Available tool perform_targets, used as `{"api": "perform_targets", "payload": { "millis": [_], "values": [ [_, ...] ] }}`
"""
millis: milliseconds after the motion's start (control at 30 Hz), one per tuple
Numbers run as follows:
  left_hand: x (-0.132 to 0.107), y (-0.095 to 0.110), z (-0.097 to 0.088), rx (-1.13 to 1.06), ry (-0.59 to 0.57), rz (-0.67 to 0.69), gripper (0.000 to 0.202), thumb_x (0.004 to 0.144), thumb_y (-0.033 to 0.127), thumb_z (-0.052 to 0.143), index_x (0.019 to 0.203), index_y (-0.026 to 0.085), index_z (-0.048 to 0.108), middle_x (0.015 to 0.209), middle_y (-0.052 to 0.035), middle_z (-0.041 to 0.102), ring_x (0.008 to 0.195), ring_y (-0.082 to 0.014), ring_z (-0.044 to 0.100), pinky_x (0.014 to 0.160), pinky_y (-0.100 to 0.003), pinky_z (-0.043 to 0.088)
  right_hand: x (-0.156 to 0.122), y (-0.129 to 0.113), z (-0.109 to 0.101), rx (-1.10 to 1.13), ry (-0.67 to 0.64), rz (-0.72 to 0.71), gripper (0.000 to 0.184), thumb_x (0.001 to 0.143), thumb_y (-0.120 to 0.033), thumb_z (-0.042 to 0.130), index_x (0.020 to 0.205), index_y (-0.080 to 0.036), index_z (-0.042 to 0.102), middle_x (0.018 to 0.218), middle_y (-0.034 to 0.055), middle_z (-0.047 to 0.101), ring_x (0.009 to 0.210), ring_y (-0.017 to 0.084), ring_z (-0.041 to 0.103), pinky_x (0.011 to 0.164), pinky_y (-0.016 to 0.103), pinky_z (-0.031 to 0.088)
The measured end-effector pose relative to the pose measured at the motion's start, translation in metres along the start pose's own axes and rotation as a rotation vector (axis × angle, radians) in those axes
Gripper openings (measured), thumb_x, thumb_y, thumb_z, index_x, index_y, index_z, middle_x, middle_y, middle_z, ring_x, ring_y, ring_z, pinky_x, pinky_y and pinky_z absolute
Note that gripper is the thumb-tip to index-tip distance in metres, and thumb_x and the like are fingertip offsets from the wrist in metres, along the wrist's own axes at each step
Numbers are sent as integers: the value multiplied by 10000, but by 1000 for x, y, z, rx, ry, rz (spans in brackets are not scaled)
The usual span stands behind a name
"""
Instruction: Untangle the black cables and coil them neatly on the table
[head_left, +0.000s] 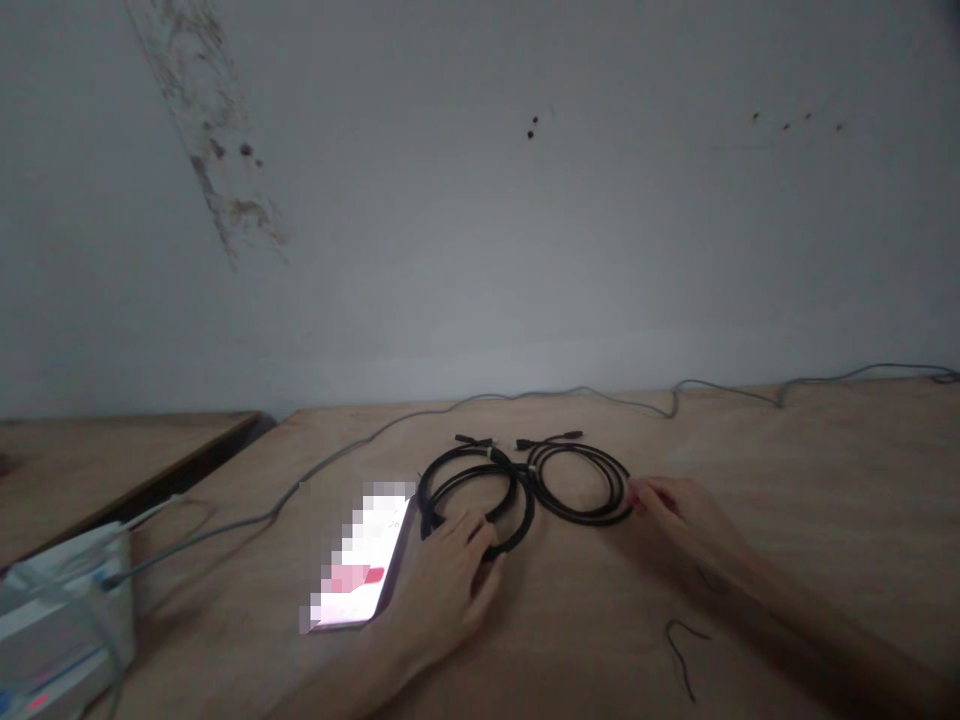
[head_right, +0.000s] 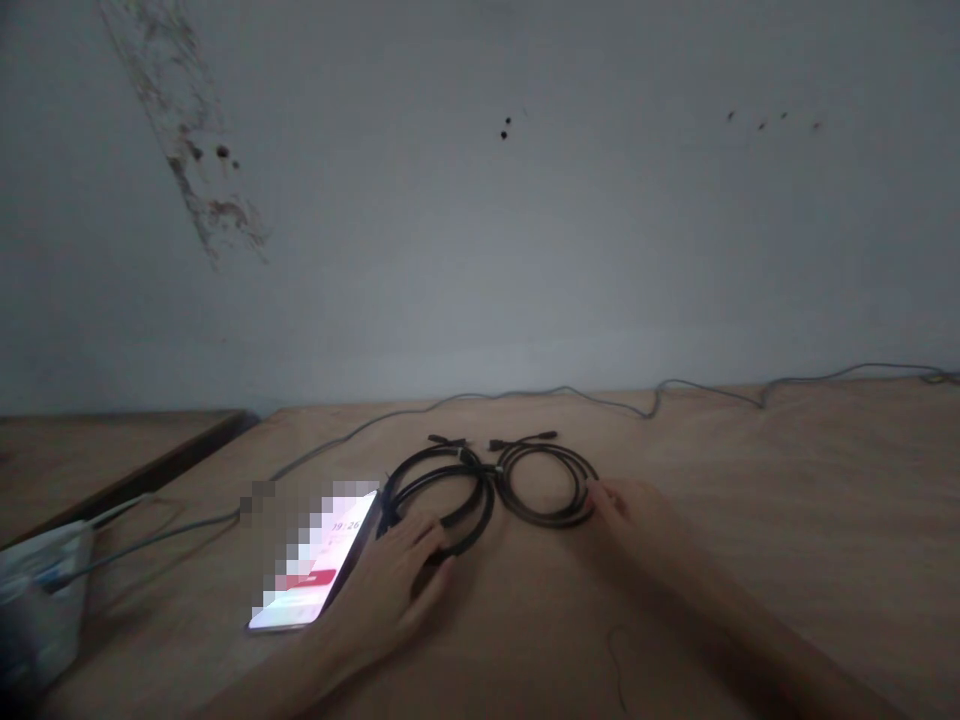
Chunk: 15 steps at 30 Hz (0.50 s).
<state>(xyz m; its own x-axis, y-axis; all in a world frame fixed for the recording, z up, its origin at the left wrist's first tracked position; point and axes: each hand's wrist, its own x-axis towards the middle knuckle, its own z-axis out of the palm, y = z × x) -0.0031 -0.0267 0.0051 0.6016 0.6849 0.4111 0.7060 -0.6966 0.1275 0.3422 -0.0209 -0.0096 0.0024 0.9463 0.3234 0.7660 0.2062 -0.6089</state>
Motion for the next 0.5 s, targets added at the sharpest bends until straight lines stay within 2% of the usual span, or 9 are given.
{"api": "perform_targets", "payload": {
  "millis": [100,233,400,500],
  "values": [
    [-1,-4,-1,-130,-78,-7,134,962,262,545,1020,211,655,1064,-74,693,1034,-263,651,935,-393,515,-1,-5,1,-23,-43,-10,541,1018,-506,347,743,-191,690,726,51,708,705,233,646,628,284,417],
    [1,-8,-2,-269,-146,-74,130,974,294,557,924,209,642,969,-43,690,946,-236,653,873,-362,503,-2,-12,0,-10,-52,-14,524,1012,-500,349,762,-196,696,699,38,689,675,223,630,611,283,399],
    [1,-5,1,-359,-115,-194,70,901,236,663,864,194,623,903,-21,681,877,-219,642,833,-346,479,-3,-17,0,-4,-71,-12,531,1004,-507,352,741,-193,689,689,45,686,665,223,625,596,285,390],
    [2,0,2,-363,-80,-213,94,900,213,667,830,194,607,884,-16,676,861,-216,641,818,-343,487,-4,-16,-1,-16,-45,4,532,1006,-520,367,750,-191,698,699,44,695,670,222,630,586,282,380]
  ]
}}
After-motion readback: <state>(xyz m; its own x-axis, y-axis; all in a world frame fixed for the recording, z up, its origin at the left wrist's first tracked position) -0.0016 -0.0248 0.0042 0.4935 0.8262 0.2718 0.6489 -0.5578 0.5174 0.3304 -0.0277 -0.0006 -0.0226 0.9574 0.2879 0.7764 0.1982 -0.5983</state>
